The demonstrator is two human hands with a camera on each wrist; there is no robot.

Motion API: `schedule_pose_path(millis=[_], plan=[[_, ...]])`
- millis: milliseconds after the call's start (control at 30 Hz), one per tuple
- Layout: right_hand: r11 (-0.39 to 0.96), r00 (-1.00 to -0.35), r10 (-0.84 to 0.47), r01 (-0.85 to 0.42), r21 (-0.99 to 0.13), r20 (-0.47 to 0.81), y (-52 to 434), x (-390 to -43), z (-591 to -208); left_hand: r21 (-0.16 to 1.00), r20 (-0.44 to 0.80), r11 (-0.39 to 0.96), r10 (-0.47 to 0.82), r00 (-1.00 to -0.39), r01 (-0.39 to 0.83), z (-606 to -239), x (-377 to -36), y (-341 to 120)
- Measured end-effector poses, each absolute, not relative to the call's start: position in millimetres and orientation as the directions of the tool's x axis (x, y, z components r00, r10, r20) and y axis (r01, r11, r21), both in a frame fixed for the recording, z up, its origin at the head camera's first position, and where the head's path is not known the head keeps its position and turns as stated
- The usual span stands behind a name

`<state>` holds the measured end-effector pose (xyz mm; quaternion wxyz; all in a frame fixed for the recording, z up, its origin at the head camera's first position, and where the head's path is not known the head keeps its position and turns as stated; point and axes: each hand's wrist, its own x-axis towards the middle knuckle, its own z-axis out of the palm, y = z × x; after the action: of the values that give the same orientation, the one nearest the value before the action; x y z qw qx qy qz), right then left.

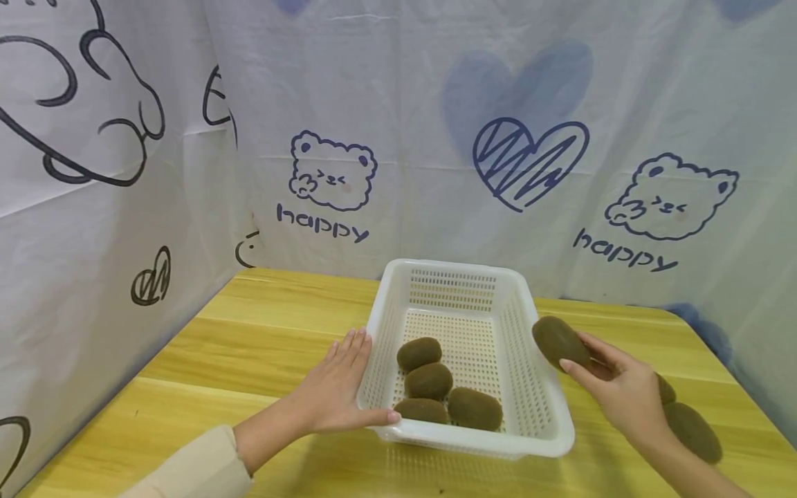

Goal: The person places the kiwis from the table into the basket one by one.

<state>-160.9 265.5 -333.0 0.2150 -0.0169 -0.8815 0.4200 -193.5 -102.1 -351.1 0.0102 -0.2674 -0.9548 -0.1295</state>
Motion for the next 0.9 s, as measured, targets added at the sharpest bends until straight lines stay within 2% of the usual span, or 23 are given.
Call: schedule_pose_path(millis=[267, 567, 900], plan=[[0.607, -0.907, 0.091, -0.276, -0.745, 0.411, 244, -176, -335, 0.255, 0.092, 0.82, 0.506, -0.857, 0.512, -351, -193, -102], [0.623, -0.939, -0.025, -0.283, -0.729, 0.342, 221, -192, -333, 0.258, 0.101, 0.819, 0.504, -0.857, 0.512, -351, -194, -103], [0.693, -0.943, -0.18, -0.324, -0.644, 0.281, 199, -218, -345, 0.263, 0.107, 0.815, 0.507, -0.855, 0.516, -353, -194, -103]])
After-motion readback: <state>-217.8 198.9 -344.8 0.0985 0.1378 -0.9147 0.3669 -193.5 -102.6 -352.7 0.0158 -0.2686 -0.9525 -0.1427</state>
